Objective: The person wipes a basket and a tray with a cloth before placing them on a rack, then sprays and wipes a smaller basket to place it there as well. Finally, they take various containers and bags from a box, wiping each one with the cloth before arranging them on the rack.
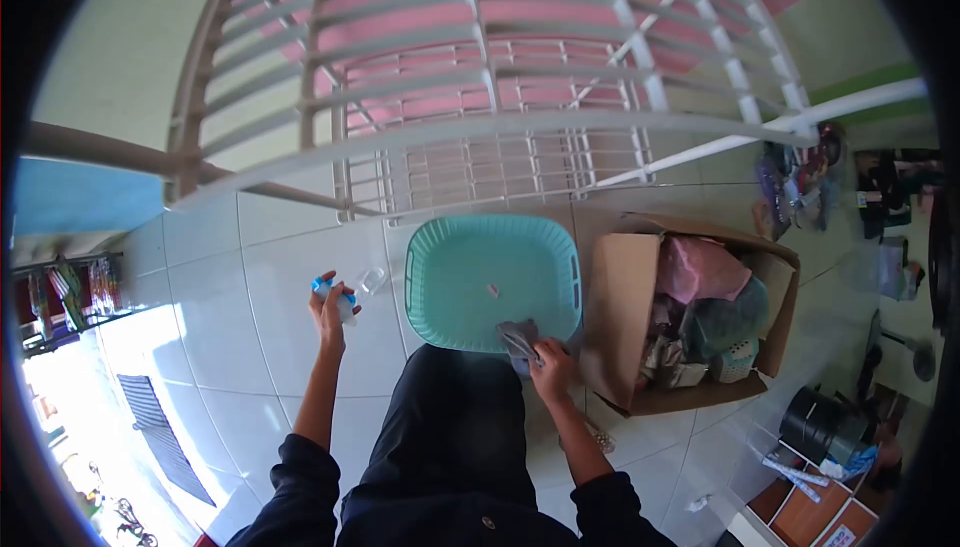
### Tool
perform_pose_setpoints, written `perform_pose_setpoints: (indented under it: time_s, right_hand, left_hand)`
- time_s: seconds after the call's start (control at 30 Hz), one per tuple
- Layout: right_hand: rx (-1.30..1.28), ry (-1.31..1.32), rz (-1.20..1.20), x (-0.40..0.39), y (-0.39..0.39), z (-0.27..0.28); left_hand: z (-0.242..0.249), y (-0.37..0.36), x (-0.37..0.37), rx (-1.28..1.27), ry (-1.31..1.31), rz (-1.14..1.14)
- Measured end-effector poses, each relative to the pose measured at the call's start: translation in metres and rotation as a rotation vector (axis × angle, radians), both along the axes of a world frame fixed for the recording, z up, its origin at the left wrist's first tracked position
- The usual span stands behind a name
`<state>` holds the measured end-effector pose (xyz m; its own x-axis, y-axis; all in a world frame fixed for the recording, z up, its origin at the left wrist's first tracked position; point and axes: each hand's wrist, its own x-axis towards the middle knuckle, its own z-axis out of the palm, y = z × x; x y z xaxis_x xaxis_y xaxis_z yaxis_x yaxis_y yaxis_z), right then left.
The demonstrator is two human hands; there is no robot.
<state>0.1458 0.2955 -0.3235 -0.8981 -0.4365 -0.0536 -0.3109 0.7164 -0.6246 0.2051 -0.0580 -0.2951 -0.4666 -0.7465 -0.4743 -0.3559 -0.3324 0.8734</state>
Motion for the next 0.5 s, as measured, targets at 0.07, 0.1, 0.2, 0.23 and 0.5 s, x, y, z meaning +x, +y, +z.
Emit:
perform_pose_setpoints:
  time_s: [0.07,0.1,0.2,0.23,0.5]
  right_hand:
    - [0.04,0.033,-0.033,-0.008,-0.007,-0.02]
    - [0.045,0.018,-0.037,-0.01,-0.01,-0.02]
    - [-0.047,0.043,-0.128,-0.019,-0.016,0.002]
    - [-0.132,-0.049,-0.127,-0.019,-0.013,0.011]
    - [-0.838,-0.775,-0.194,0.042,-0.095,0.123]
  left_hand:
    - [0.004,0.0,-0.007,0.015,-0.094,-0.068]
    - [0.003,0.002,-0.011,-0.001,-0.142,-0.123]
    - [0.01,0.004,-0.019,-0.018,-0.275,-0.177]
    - [0.012,0.006,-0.016,-0.023,-0.355,-0.168]
    - [0.072,0.163,0.069,-0.128,0.37,-0.653]
